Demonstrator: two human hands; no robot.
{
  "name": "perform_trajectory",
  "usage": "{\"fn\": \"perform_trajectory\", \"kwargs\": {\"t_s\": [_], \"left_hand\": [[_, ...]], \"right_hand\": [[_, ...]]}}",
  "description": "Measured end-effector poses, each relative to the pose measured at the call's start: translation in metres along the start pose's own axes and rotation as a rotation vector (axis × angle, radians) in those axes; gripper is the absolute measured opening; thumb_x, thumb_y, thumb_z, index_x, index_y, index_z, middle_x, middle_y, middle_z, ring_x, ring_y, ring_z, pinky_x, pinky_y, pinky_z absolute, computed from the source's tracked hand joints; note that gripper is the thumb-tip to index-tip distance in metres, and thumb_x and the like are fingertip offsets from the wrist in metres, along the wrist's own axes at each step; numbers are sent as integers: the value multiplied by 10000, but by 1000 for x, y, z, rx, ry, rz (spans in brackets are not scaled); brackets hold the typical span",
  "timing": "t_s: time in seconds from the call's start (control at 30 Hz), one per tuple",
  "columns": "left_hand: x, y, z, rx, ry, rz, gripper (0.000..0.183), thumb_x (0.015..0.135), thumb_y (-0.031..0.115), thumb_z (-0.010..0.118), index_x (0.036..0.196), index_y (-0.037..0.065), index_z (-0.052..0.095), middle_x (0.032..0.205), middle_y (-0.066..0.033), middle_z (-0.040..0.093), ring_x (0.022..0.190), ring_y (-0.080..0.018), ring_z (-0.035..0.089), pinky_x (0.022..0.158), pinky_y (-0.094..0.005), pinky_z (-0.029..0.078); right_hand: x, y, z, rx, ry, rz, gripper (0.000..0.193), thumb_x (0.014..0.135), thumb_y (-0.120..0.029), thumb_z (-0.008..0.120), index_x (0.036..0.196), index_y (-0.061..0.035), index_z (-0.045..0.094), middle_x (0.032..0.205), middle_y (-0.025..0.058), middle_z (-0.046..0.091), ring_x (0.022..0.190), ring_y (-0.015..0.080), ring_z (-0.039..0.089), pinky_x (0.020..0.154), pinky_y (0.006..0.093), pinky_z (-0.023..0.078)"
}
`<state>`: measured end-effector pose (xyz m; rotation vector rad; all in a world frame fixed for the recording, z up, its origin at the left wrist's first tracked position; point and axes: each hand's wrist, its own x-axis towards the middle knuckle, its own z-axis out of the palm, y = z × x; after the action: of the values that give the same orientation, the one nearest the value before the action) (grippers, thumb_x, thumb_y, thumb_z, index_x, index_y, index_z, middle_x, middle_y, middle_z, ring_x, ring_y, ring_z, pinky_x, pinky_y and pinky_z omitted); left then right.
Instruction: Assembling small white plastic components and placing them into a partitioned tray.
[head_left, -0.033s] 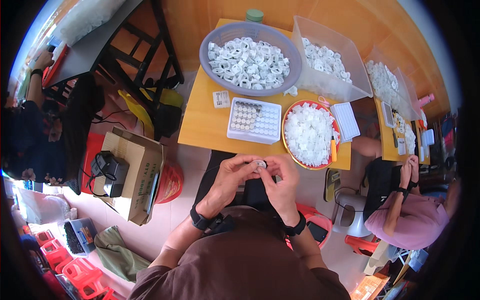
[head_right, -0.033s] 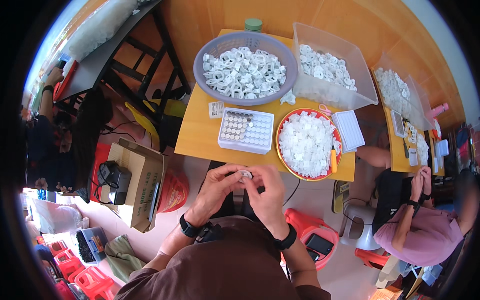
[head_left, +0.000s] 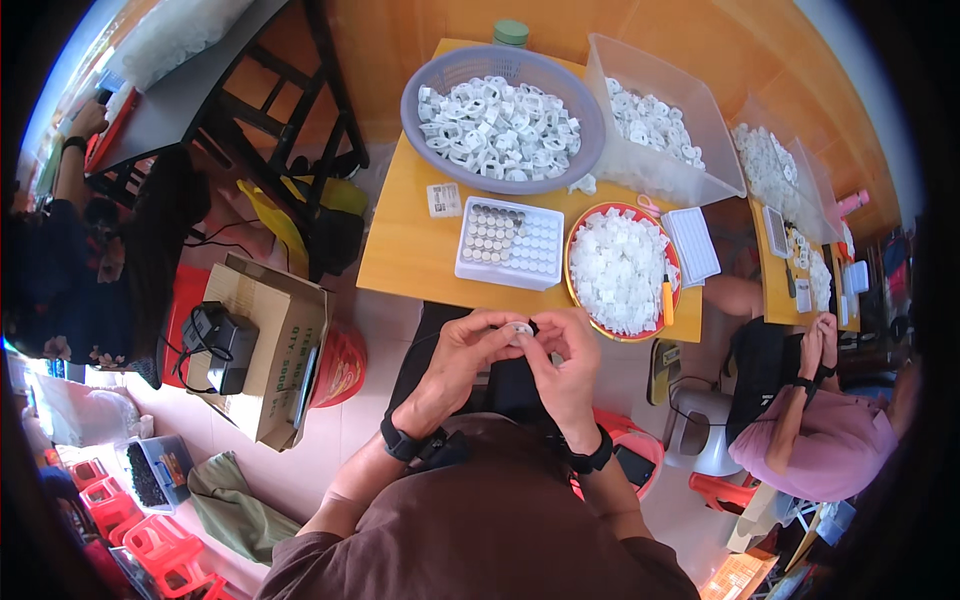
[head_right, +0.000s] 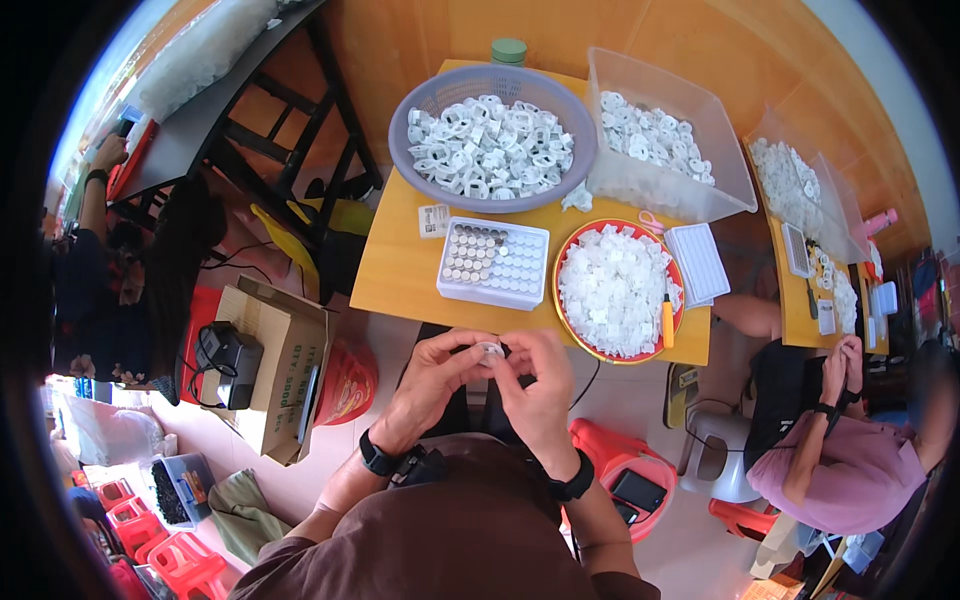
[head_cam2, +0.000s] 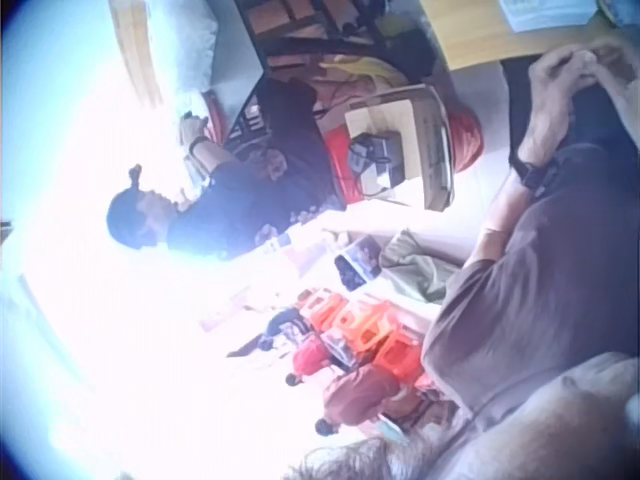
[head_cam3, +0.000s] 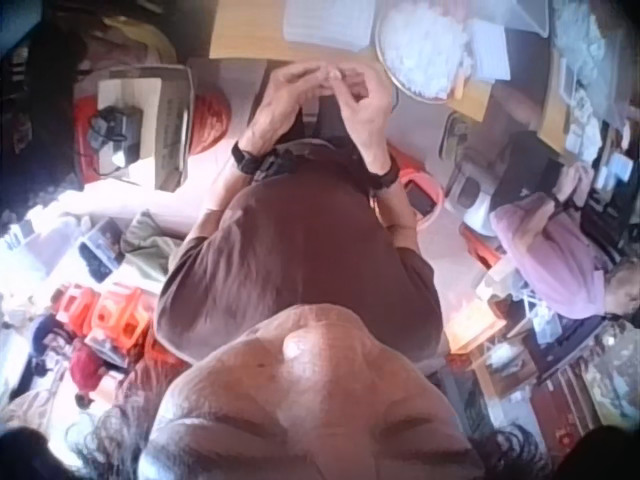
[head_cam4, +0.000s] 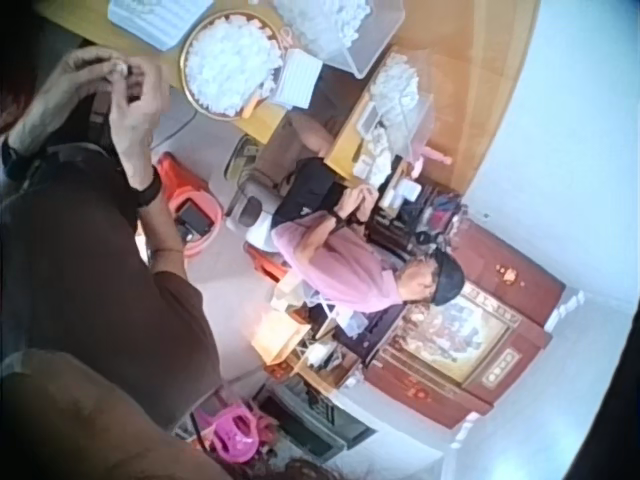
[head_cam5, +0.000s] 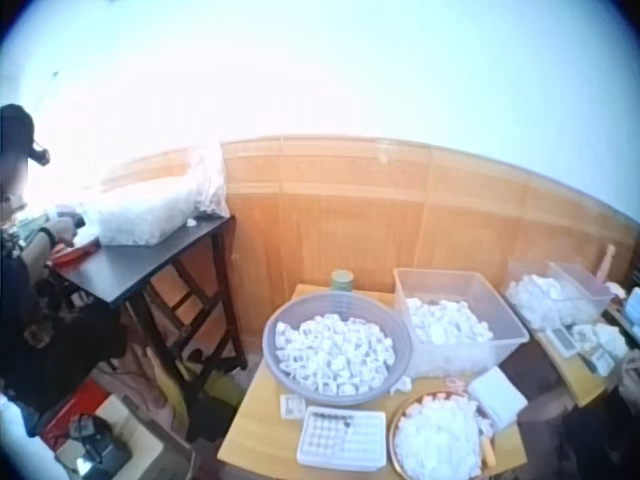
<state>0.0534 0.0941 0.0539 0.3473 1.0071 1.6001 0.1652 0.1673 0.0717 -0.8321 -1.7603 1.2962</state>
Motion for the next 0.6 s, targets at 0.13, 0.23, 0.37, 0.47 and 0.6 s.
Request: {"fn": "perform_trajectory", "kwargs": {"t_s": [0.13, 0.23, 0.37, 0.47, 0.6], "left_hand": [[0, 1, 3, -4, 6, 13, 163, 862, 65, 553, 1000, 4, 615, 1005, -71, 592, 916, -146, 581, 828, -300, 500], [1, 1, 2, 48, 36, 31, 162, 852, 59, 568, 996, 5, 621, 989, -61, 573, 926, -151, 578, 832, -301, 501], [4, -5, -3, 162, 72, 114, 165, 837, 60, 595, 988, 8, 634, 919, -44, 545, 879, -129, 572, 771, -261, 501], [6, -8, -7, 284, 90, 180, 163, 828, 69, 614, 976, 8, 644, 883, -34, 535, 817, -101, 561, 690, -215, 484], [6, -10, -9, 359, 137, 193, 146, 818, 59, 622, 947, -2, 652, 868, -34, 533, 796, -97, 559, 669, -202, 466]], "right_hand": [[1, 7, -5, 158, -60, 109, 119, 775, 60, 597, 885, 24, 569, 799, 31, 548, 645, 75, 551, 549, 190, 455], [3, 8, -4, 178, -81, 215, 104, 779, 63, 587, 875, 31, 564, 785, 27, 565, 657, 53, 534, 548, 177, 439], [6, 11, -1, 249, -108, 314, 88, 780, 56, 584, 857, 19, 564, 756, 26, 572, 653, 41, 522, 553, 164, 421], [7, 16, 1, 272, -116, 336, 75, 779, 55, 583, 839, 18, 559, 749, 16, 566, 648, 35, 514, 555, 159, 413], [7, 24, 6, 275, -109, 373, 73, 770, 62, 583, 816, 16, 551, 736, 2, 556, 641, 29, 503, 550, 154, 405]]}}
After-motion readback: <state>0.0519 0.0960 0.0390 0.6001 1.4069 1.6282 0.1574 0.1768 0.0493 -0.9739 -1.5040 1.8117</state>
